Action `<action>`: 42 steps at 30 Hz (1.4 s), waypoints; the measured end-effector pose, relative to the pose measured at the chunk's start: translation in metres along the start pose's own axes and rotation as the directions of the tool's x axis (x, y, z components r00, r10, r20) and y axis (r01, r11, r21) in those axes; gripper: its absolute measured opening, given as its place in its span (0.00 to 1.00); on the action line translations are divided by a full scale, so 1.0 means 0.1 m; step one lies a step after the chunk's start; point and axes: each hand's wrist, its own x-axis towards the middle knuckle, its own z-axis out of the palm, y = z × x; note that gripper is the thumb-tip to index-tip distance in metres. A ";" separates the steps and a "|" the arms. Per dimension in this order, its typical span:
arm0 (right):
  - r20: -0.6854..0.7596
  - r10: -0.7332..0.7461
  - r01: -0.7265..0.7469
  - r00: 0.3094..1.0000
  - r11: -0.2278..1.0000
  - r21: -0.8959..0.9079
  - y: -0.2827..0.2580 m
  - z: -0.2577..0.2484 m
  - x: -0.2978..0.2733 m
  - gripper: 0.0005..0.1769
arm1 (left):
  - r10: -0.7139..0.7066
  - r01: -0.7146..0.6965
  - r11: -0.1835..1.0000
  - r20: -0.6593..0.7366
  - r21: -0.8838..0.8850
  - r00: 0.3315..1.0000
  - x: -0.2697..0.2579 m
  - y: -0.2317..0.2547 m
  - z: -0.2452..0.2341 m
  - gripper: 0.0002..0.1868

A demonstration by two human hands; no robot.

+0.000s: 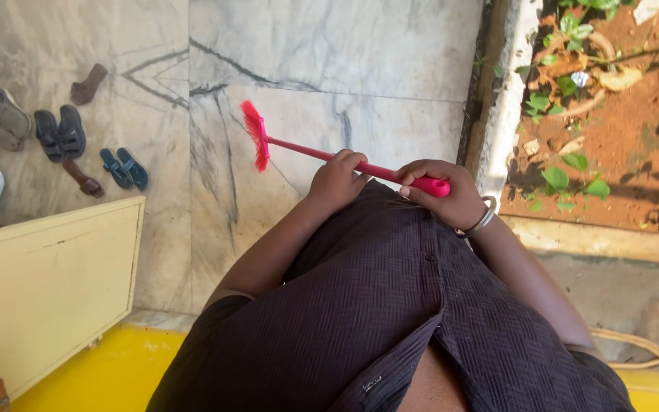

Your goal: Dusting the floor and corners of an entryway area using a handheld duster.

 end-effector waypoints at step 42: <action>0.615 -0.384 0.382 0.689 0.913 0.143 0.87 -2.75 5.31 0.07 | -0.065 -0.261 0.907 -0.722 -0.331 0.689 4.46 -0.10 -1.22 0.19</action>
